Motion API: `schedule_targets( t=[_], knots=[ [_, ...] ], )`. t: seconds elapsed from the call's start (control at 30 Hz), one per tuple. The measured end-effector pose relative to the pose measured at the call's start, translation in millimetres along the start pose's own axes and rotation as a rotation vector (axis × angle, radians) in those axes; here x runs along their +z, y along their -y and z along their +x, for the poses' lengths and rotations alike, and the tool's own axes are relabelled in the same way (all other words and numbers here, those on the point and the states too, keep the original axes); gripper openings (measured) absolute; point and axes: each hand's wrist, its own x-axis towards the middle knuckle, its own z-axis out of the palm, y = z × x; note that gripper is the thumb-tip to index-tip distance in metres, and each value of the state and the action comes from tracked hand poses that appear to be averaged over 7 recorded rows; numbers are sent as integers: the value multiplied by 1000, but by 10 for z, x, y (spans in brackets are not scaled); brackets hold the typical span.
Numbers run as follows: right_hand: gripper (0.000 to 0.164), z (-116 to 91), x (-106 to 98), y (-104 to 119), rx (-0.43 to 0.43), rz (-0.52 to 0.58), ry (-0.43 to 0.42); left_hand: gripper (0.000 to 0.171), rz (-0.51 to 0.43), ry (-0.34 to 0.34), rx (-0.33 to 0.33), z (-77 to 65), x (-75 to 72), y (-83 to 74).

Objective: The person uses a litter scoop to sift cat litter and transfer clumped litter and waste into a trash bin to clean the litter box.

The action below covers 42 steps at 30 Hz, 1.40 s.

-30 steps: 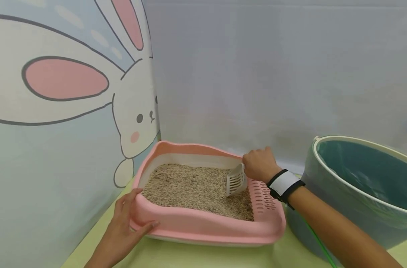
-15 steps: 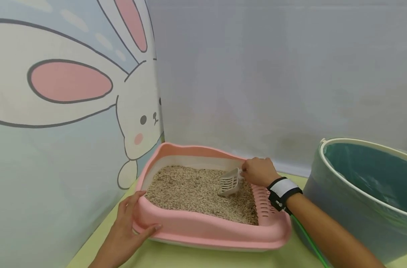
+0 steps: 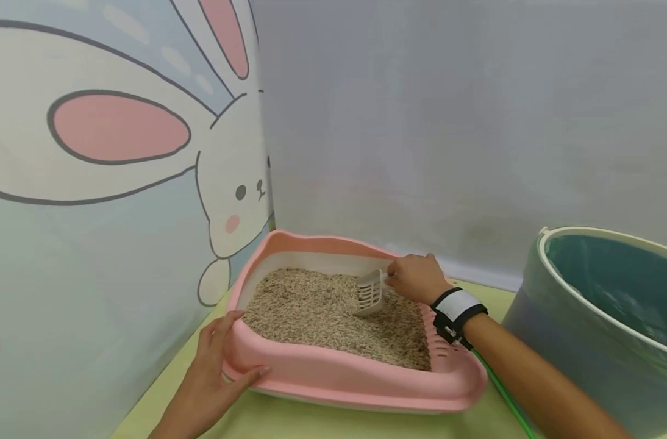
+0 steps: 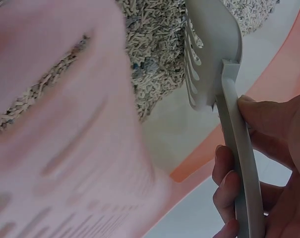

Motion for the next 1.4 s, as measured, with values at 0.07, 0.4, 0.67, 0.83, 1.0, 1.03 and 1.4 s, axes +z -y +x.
schedule_targets(
  t=[0.07,0.4,0.67,0.83,1.0,1.03,1.4],
  knots=[
    [14,24,-14,32,-6,-5,1,94,-1,-3,0,-2,1,-2],
    [13,149,-44,168,-20,-1,-4,95,-10,1,-16,0,-4,-6],
    [21,202,0,303,-1,99,-1,94,-5,0,-19,2,-1,-33],
    [22,272,72,459,-25,256,37,95,-2,-7,-17,-7,0,-36],
    [24,357,210,646,-77,276,-24,94,-15,-3,-13,2,25,-18],
    [24,372,235,678,-76,251,-47,94,-19,-1,-13,4,32,-16],
    [24,488,331,914,-22,247,-95,93,-34,-4,4,-56,119,-81]
  ],
)
